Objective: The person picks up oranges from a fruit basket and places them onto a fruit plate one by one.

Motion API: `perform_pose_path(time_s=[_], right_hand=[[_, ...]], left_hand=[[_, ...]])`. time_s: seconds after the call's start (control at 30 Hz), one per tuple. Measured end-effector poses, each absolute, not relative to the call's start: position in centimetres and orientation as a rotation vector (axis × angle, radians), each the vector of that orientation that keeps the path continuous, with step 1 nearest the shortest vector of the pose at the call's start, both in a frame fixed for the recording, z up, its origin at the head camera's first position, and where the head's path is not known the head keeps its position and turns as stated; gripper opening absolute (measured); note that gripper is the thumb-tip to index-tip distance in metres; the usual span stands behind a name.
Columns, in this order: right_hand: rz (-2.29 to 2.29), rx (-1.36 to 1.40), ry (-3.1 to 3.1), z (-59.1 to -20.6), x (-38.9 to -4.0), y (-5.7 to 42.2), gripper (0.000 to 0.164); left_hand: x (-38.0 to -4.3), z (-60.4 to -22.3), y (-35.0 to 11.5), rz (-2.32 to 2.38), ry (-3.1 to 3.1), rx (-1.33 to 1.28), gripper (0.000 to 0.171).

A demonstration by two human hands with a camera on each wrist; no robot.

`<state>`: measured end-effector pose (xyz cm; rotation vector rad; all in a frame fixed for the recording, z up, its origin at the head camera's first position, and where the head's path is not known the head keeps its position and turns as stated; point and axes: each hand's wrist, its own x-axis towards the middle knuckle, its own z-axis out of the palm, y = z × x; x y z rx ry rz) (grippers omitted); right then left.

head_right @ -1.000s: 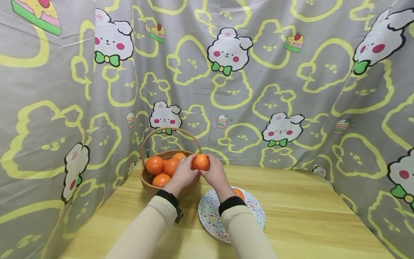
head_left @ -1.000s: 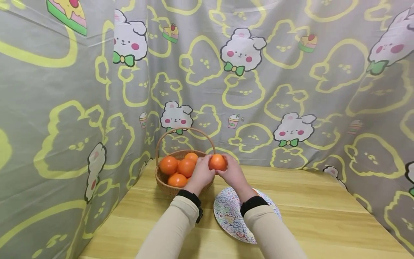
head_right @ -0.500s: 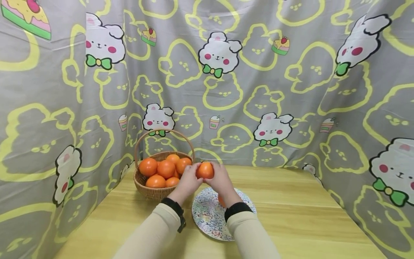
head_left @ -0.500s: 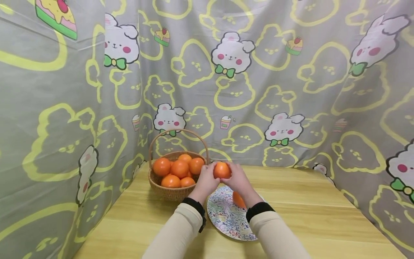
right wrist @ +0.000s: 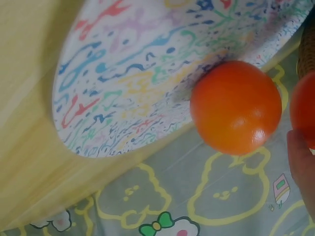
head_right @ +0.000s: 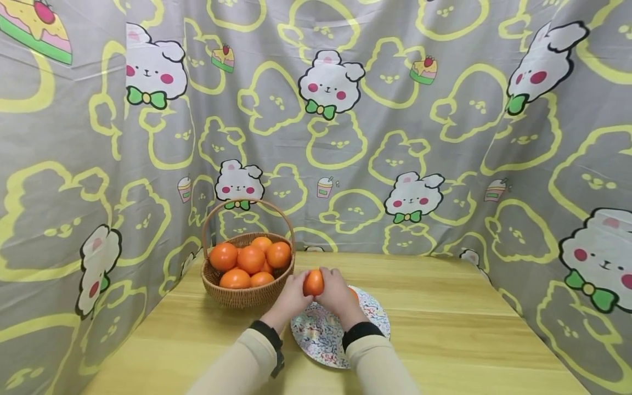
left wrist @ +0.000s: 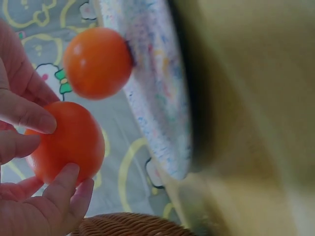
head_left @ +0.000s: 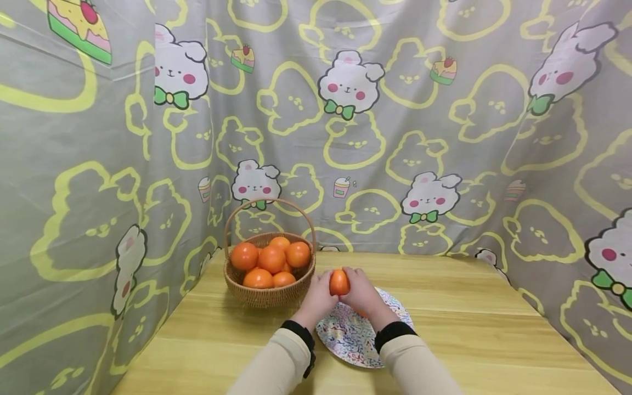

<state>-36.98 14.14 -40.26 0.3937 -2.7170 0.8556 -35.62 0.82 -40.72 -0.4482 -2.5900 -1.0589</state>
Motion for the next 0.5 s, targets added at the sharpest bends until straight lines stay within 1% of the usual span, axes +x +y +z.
perform_pose_path(time_s=[0.17,0.33,0.5], right_hand=[[0.655,0.436,-2.772,-40.9,-36.7,13.8,0.067],[0.56,0.448,-2.837,-41.7,-36.6,13.6,0.072],[0.506,0.49,-2.881,-42.1,-36.7,13.4,0.069]], left_hand=[[-35.5,-41.9,0.8,-1.057,-2.635,-0.389,0.063],[-35.6,-42.8,0.7,-1.079,-2.646,-0.398,0.063],[-35.7,-43.6,0.6,-1.117,-2.684,-0.382,0.065]])
